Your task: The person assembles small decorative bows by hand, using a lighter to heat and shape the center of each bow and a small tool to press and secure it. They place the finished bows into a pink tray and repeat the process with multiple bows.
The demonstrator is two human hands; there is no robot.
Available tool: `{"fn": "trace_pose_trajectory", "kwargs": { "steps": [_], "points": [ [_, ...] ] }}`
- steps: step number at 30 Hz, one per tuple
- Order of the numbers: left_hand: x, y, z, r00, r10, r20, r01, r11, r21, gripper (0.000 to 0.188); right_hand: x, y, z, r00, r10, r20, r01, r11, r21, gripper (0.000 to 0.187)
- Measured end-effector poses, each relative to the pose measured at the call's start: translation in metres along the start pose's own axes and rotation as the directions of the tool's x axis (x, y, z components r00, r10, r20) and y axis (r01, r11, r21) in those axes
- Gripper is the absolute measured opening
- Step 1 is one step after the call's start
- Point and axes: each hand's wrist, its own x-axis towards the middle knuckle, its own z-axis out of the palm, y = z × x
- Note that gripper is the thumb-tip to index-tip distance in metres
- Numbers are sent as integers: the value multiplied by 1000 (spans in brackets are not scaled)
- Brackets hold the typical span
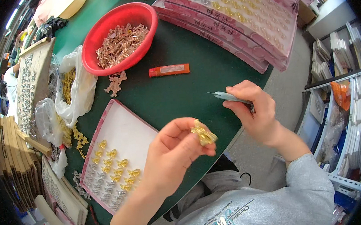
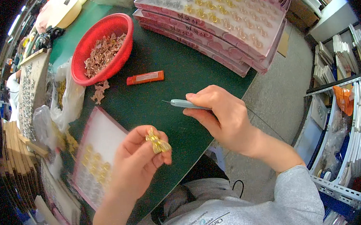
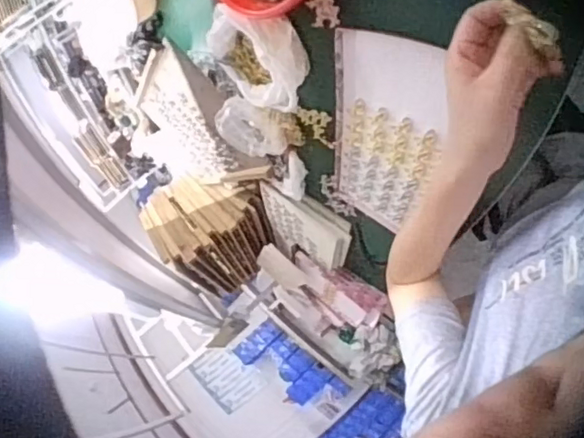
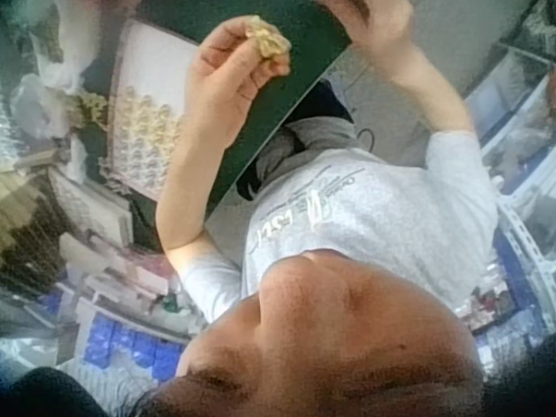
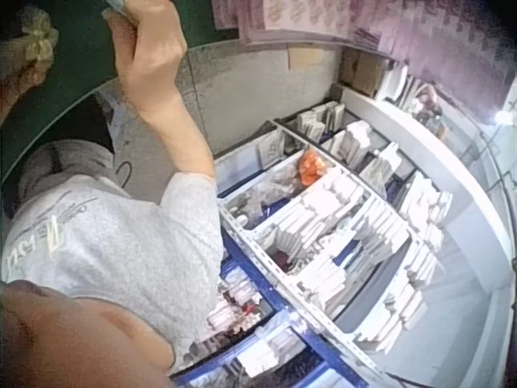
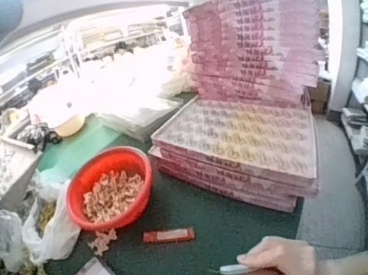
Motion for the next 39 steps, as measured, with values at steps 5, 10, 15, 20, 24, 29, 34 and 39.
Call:
{"fn": "trace_pose_trajectory", "kwargs": {
  "steps": [5, 10, 15, 20, 24, 29, 34, 39],
  "points": [
    [6, -4, -12, 992, 88, -95, -93, 994, -49, 13, 3, -9, -2, 991, -116, 69, 114, 993, 28, 34],
    [7, -2, -13, 985, 132, -116, -133, 991, -4, 11, 1, -8, 4, 980, -161, 116, 160, 987, 12, 36],
    [3, -1, -12, 983, 132, -130, -132, 991, 6, 11, 3, -13, 6, 973, -188, 138, 189, 982, 6, 37],
    [6, -2, -13, 984, 116, -136, -116, 993, 6, 11, 2, -11, 6, 969, -203, 142, 207, 978, -13, 38],
    [6, -5, -17, 984, 139, -111, -143, 990, -22, 11, 4, -11, 6, 974, -147, 171, 161, 985, -70, 35],
    [3, 1, -11, 969, 149, -196, -140, 988, 60, 10, 13, 14, 9, 964, 17, 264, 82, 930, -358, 29],
    [-7, 9, -16, 934, 268, -236, -246, 962, 117, 10, 40, 3, 18, 966, -101, 236, 151, 967, -204, 29],
    [-20, 12, -34, 842, 476, -253, -454, 879, 144, 10, 52, -42, 54, 736, 223, 639, -596, 662, 455, 24]
  ]
}}
